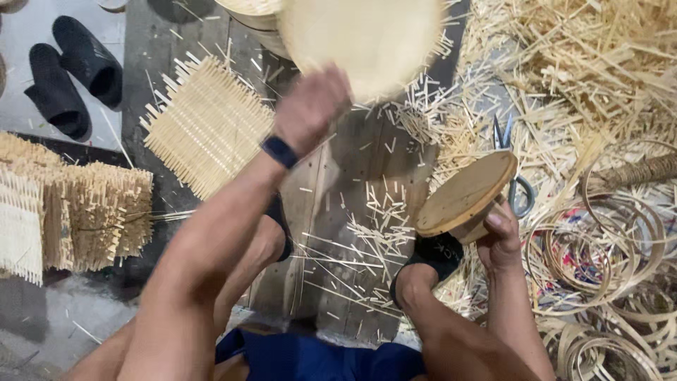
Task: The person repeatedly places a circular bamboo frame onto a flat woven bamboo mat, then uses shears to trim the excess mat material flush with the frame. The person flips the piece to check the cut and stacks the finished circles.
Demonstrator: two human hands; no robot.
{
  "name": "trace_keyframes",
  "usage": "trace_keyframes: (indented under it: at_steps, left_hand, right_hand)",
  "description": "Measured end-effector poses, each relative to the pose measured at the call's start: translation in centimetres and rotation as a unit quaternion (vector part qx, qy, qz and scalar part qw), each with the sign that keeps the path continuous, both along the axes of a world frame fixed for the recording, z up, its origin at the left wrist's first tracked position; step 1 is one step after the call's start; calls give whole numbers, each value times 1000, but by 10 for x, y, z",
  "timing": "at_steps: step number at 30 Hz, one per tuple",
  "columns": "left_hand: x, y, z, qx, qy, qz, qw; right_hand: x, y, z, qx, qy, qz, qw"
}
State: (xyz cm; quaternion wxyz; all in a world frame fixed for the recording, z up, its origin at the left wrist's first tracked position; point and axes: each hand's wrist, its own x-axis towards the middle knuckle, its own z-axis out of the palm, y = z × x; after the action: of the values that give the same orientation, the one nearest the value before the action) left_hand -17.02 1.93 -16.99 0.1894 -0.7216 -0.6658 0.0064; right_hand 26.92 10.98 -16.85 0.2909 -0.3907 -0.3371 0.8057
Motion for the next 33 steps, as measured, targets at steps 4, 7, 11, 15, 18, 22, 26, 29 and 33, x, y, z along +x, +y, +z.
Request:
trace_keyframes:
  at_steps: [4, 7, 11, 15, 18, 22, 26, 29, 33]
  left_hand:
    - [-79, 44, 54, 139, -99, 105, 980]
    - [-102, 55, 71, 194, -158, 95, 964]
    - [-107, 58, 72, 87, -197, 142, 966]
    - [-107, 60, 71, 90, -197, 129, 968]
    - [-104, 60, 72, 85, -198, 127, 968]
    - [-104, 59, 70, 81, -226, 153, 959]
    - [-97, 58, 68, 72, -180, 161, 968]
    - [-43, 51, 57, 166, -156, 176, 958]
    - [106, 5, 3, 2, -579, 223, 784]
  right_hand:
    - [-2, 2, -5, -5, 7, 16, 1000]
    - [-2, 4, -11, -5, -8, 14, 1000]
    - [1, 4, -20, -5, -16, 14, 1000]
    - [3, 3, -23, -5, -19, 13, 1000]
    - [-1, 3, -20, -9, -20, 20, 1000]
    - [-13, 4, -8, -4, -13, 35, 999]
    - [-28, 0, 2, -38, 66, 57, 995]
    - [-46, -8, 0, -84, 116, 8, 990]
    - [-69, -10, -12, -46, 216, 83, 972]
